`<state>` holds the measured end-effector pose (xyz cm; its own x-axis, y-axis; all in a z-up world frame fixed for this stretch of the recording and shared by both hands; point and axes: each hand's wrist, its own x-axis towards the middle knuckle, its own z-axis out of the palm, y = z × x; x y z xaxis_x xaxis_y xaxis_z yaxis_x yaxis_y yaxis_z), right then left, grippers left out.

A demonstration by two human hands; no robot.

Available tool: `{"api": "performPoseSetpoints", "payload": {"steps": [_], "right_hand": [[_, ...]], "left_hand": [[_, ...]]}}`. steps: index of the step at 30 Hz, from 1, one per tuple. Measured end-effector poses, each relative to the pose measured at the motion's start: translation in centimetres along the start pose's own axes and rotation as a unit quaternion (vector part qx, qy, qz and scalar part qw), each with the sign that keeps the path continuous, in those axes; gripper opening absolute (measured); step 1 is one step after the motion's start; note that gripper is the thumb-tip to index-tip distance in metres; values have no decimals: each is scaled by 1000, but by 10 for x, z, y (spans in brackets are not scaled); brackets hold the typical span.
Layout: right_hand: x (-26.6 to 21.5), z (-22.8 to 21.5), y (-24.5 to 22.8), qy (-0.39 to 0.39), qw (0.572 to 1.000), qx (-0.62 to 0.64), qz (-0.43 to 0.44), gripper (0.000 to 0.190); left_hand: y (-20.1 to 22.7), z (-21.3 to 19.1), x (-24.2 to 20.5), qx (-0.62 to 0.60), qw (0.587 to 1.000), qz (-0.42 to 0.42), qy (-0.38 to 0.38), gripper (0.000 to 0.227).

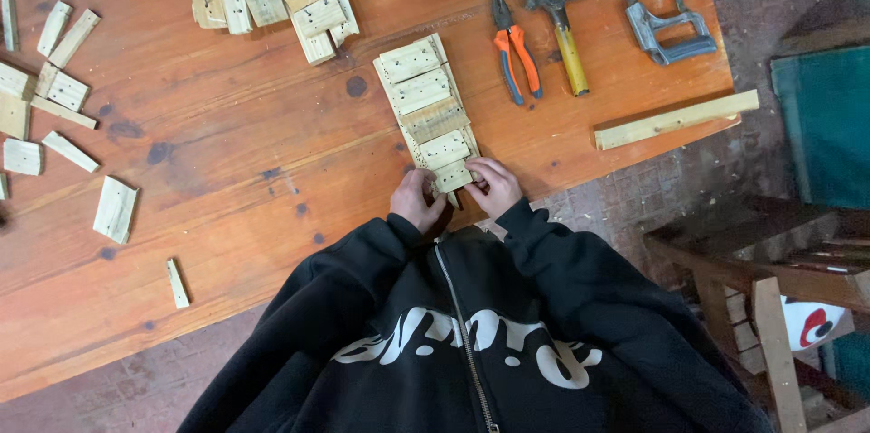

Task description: The person assembles small wooden blocks into a rectangular structure by placing nails into pre-drilled holes and hammering them in. The person repeatedly picks up nails from a container, positions them, and uses a hammer to secure the blocks together on a wooden workbench.

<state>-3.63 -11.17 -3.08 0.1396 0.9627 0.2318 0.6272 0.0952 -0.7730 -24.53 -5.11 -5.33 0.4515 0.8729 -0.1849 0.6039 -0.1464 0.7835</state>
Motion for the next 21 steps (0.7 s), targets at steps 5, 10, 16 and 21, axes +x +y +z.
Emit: {"api": "performPoseSetpoints", "payload": {"steps": [5, 10, 16, 21], "right_hand": [[4, -6, -8, 13, 999, 39, 4, 36], [0, -5, 4, 3, 999, 32, -8, 34], [1, -6, 4, -3, 1000, 19, -16, 33], [3, -8, 7, -18, 1000, 9, -17, 32]], "left_hand": [[3, 1, -2, 2, 1000, 0, 15, 43], [6, 1, -4, -8, 1000, 8, 25, 43], [9, 0, -7, -16, 999, 13, 37, 41], [4, 4, -5, -12, 999, 14, 43, 43]]}}
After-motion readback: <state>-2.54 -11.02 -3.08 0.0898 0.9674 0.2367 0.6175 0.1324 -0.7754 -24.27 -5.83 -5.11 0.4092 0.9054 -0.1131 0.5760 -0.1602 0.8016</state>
